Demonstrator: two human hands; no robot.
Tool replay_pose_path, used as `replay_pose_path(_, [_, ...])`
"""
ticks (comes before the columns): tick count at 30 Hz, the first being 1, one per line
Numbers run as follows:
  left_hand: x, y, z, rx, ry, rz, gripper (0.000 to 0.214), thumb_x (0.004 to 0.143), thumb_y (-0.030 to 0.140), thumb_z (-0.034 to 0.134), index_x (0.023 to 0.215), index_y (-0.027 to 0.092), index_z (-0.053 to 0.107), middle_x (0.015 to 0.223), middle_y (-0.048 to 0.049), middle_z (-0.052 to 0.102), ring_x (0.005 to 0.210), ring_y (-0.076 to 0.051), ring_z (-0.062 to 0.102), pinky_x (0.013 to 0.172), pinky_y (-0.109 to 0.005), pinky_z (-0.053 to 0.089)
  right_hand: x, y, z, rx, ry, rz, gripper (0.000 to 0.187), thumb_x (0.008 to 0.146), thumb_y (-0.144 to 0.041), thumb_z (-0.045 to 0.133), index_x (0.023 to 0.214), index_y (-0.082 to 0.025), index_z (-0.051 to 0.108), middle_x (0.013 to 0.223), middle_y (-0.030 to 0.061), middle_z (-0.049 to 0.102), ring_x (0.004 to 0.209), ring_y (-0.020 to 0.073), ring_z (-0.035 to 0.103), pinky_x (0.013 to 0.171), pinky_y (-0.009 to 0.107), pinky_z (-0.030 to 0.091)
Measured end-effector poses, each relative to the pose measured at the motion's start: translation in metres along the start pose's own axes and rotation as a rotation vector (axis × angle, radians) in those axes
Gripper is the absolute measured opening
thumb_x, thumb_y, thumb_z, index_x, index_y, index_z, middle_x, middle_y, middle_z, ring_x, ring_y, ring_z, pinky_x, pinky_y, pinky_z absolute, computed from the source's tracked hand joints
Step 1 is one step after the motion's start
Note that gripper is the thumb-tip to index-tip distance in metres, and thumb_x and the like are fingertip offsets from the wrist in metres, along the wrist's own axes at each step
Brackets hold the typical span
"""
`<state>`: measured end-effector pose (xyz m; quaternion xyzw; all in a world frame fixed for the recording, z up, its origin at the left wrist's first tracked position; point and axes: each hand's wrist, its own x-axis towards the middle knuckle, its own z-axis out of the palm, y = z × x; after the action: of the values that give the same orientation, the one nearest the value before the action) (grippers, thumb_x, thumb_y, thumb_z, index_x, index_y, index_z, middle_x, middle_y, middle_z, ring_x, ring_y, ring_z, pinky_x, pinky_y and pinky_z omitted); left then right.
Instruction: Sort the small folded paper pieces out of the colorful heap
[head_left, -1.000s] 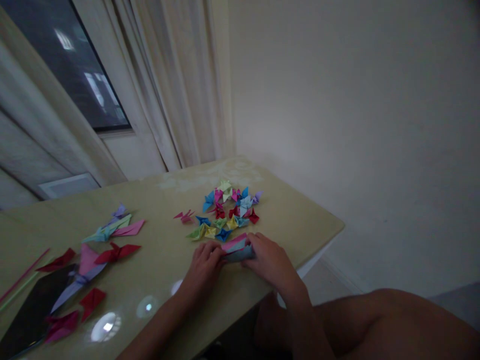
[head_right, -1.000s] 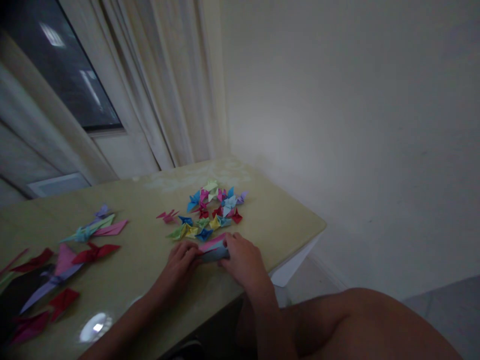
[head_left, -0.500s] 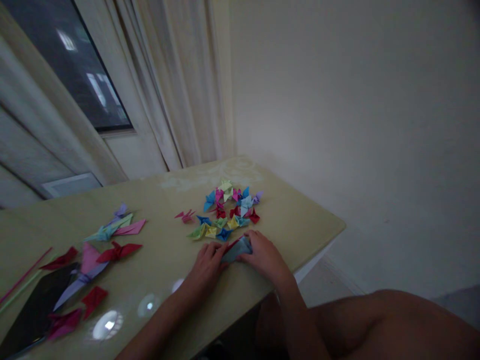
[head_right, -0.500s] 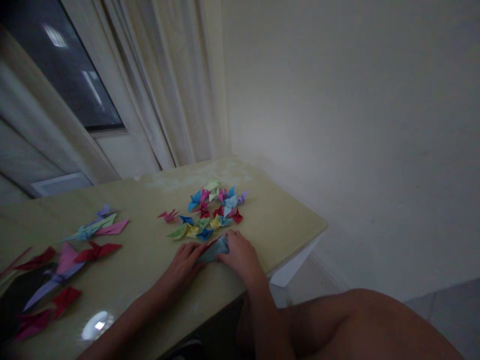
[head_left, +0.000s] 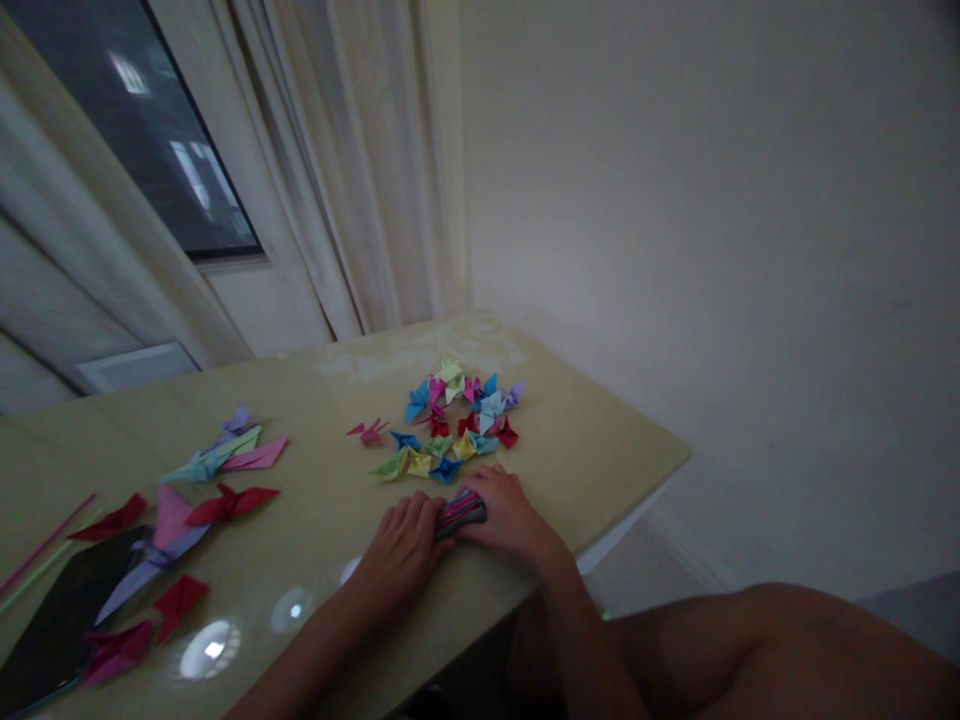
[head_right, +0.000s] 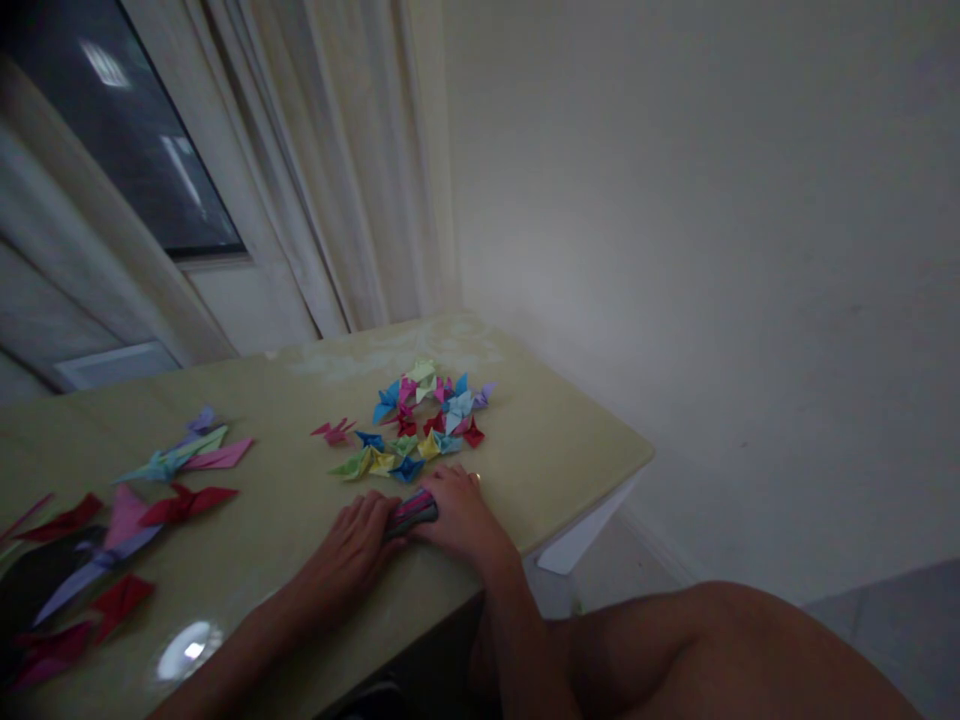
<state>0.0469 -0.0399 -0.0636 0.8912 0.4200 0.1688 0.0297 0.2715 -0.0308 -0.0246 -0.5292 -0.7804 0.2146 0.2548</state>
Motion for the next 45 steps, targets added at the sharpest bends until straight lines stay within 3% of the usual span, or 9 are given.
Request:
replay_pose_path(6, [0.006,0.008,-0.029,-0.177,-0.207,-0.039,0.019,0.104,0.021,0.046,0.116,0.019,0.06,0.116,-0.0122,0.067,0.108,-0.027,0.062,0.1,-0.048,0.052,-0.005,-0.004,-0.007,0.472,-0.131,-0.021,0.014,0.091,-0.02,0.073,0.104,-0.023,0.073,0.099,-0.0003,0.074,0.093,0.0201,0.067,0.084,0.029,0.048])
replay_pose_path(11, [0.004,0.008,-0.072,-0.546,-0.367,-0.186,0.024,0.104,0.035,0.049,0.119,0.023,0.063,0.119,-0.0071,0.068,0.107,-0.022,0.065,0.098,-0.037,0.053,-0.005,-0.012,-0.012,0.456,-0.115,0.052,0.012,0.089,-0.018,0.074,0.101,-0.022,0.073,0.099,0.0009,0.074,0.094,0.0208,0.068,0.084,0.029,0.048])
replay_pose_path(17, [-0.023,-0.069,-0.096,-0.103,-0.09,-0.407,0.034,0.103,0.039,0.042,0.102,0.021,0.07,0.11,-0.0121,0.069,0.103,-0.027,0.067,0.095,-0.041,0.053,0.0,-0.011,0.001,0.27,-0.032,0.04,0.016,0.08,-0.007,0.08,0.089,-0.02,0.076,0.101,0.0056,0.071,0.103,0.0243,0.065,0.094,0.035,0.047])
replay_pose_path(21, [-0.047,-0.133,-0.108,0.476,0.138,-0.683,0.044,0.096,0.032,0.047,0.128,0.007,0.064,0.127,-0.0277,0.064,0.125,-0.043,0.057,0.107,-0.059,0.043,0.004,-0.007,0.007,0.323,0.079,-0.002,0.013,0.08,-0.009,0.08,0.086,-0.02,0.077,0.107,0.0066,0.069,0.108,0.0246,0.063,0.1,0.037,0.046])
replay_pose_path(27, [-0.059,-0.161,-0.103,0.412,0.128,-0.73,0.035,0.097,0.025,0.037,0.109,0.013,0.067,0.111,-0.0194,0.07,0.108,-0.038,0.067,0.098,-0.054,0.05,0.01,-0.007,0.011,0.38,0.276,-0.012,0.01,0.084,-0.011,0.073,0.084,-0.021,0.076,0.099,0.0058,0.071,0.102,0.0234,0.065,0.097,0.037,0.048])
replay_pose_path(31, [-0.046,-0.148,-0.1,0.258,0.298,-0.631,0.033,0.102,0.037,0.038,0.115,0.017,0.062,0.12,-0.0135,0.069,0.11,-0.032,0.069,0.098,-0.05,0.055,0.013,-0.011,0.01,0.347,0.372,-0.045,0.01,0.086,-0.013,0.07,0.083,-0.022,0.073,0.093,0.0054,0.071,0.097,0.0242,0.064,0.093,0.037,0.048])
replay_pose_path(35, [-0.017,-0.097,-0.092,-0.212,0.536,-0.39,0.043,0.097,0.045,0.058,0.132,0.02,0.051,0.105,-0.0075,0.073,0.09,-0.023,0.074,0.087,-0.043,0.063,0.012,-0.013,0.01,0.343,0.444,-0.076,0.006,0.092,-0.019,0.069,0.088,-0.022,0.073,0.093,0.0059,0.071,0.095,0.0246,0.064,0.091,0.037,0.048])
replay_pose_path(41, [0.019,-0.019,-0.066,-0.494,0.314,-0.004,0.048,0.102,0.033,0.061,0.145,0.028,0.041,0.11,-0.004,0.074,0.093,-0.018,0.076,0.087,-0.038,0.065,0.008,-0.013,0.013,0.42,0.404,-0.154,0.032,0.095,-0.034,0.076,0.125,-0.024,0.072,0.113,0.0078,0.072,0.099,0.0247,0.064,0.092,0.037,0.051])
replay_pose_path(45, [0.023,-0.009,-0.057,-0.45,0.257,0.076,0.046,0.104,0.032,0.059,0.145,0.029,0.041,0.113,-0.0045,0.073,0.096,-0.018,0.075,0.088,-0.038,0.065,0.008,-0.017,0.012,0.441,0.349,-0.206,0.015,0.099,-0.034,0.07,0.107,-0.023,0.077,0.099,0.0067,0.073,0.096,0.0242,0.065,0.09,0.036,0.051])
